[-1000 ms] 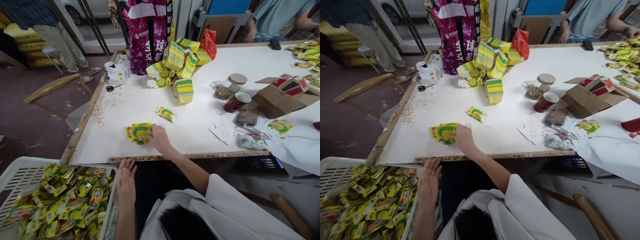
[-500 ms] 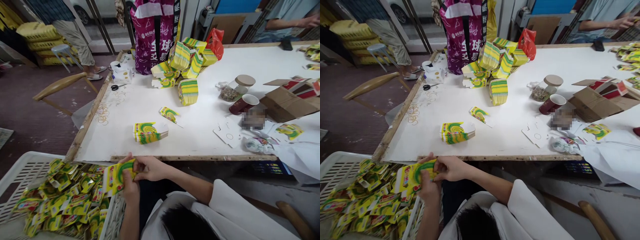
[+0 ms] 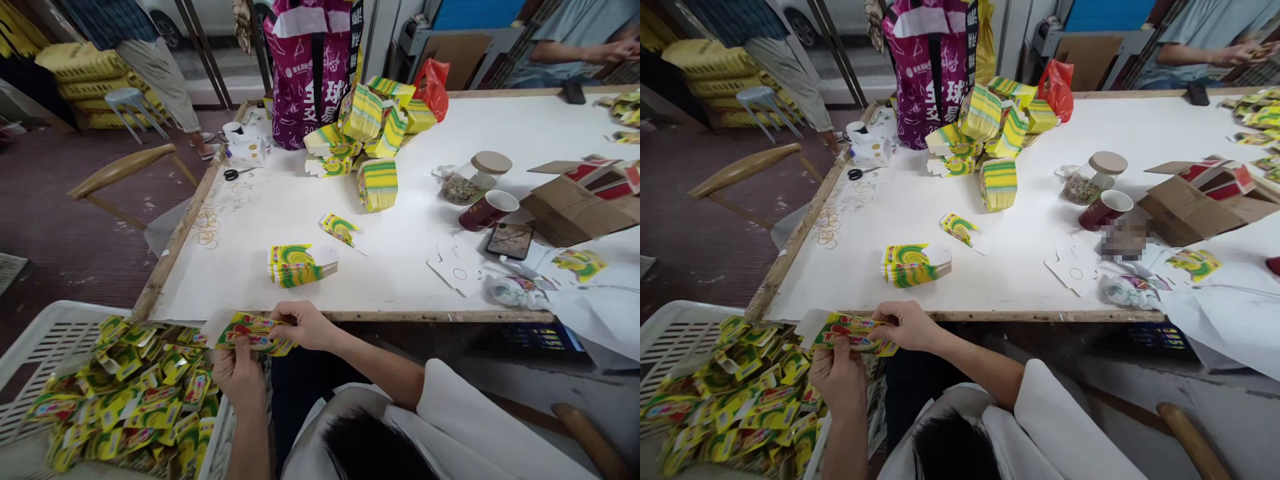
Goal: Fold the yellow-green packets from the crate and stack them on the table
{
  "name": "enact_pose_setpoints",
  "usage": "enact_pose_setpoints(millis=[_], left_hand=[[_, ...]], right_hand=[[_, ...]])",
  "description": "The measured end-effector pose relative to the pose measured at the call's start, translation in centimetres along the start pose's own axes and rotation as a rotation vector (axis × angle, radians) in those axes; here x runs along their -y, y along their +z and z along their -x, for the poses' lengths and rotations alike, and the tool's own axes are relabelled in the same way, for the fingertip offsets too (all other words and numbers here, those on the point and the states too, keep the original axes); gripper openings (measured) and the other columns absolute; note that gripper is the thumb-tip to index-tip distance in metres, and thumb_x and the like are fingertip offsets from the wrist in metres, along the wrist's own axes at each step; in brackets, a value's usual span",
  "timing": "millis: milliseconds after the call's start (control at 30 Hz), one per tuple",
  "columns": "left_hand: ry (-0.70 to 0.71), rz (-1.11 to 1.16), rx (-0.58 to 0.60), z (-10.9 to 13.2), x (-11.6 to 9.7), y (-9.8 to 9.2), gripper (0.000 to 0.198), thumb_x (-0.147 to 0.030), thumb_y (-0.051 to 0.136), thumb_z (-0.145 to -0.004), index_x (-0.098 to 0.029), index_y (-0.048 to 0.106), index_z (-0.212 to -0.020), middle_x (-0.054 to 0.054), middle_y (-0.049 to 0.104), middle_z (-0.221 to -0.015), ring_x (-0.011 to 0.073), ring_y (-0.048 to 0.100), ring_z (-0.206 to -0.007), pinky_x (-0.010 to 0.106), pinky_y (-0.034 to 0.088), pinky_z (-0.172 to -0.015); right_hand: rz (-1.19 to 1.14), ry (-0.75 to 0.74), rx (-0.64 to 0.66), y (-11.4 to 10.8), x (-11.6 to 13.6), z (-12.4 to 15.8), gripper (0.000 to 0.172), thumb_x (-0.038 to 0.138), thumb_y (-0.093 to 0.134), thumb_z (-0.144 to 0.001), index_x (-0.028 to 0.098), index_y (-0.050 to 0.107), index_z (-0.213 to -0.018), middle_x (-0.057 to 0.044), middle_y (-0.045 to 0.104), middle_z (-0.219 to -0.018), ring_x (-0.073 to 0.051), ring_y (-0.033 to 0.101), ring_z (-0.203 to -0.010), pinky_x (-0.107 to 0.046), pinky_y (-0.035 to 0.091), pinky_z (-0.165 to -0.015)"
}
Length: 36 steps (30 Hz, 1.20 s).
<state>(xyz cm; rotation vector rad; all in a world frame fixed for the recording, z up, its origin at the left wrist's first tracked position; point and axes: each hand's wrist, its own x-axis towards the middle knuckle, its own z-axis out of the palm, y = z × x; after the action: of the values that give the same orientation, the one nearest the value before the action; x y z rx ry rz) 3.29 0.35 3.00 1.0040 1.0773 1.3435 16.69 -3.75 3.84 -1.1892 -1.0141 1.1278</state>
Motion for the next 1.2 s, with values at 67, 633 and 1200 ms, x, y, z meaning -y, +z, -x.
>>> enact_pose_setpoints(millis=[67,633,1200], left_hand=[[-0.002,-0.031,0.007,-0.5,-0.4,-0.5,0.032,-0.045,0.079,-0.075,-0.018,0.069,-0.090,0.002,0.070,-0.091,0.0174,0.067,-0.088,0.033,0.054,-0.089],[0.402,-0.805,0.495,0.4,-0.5,-1.4,0.085,-0.052,0.078,-0.073,-0.019,0.038,-0.140,0.014,0.057,-0.121,0.0302,0.062,-0.108,0.046,0.055,-0.089],[0.656,-0.758,0.723,0.0,-0.2,-1.1,0.055,-0.023,0.065,-0.081,-0.021,0.040,-0.130,0.011,0.056,-0.114,0.0263,0.061,-0.104,0.043,0.055,-0.087]], right_hand=[[0.119,-0.068,-0.043,-0.9,0.3,-0.1,0.030,0.044,0.070,-0.086,0.014,0.069,-0.086,-0.001,0.062,-0.075,-0.013,0.053,-0.069,-0.024,0.042,-0.065],[-0.069,-0.093,-0.189,-0.3,1.6,1.0,0.086,0.059,0.071,-0.079,0.020,0.039,-0.148,-0.015,0.048,-0.146,-0.028,0.045,-0.135,-0.045,0.035,-0.114],[-0.168,0.019,0.195,0.0,0.5,1.6,0.089,0.065,0.059,-0.087,0.017,0.029,-0.157,-0.016,0.032,-0.161,-0.026,0.033,-0.146,-0.041,0.024,-0.121]])
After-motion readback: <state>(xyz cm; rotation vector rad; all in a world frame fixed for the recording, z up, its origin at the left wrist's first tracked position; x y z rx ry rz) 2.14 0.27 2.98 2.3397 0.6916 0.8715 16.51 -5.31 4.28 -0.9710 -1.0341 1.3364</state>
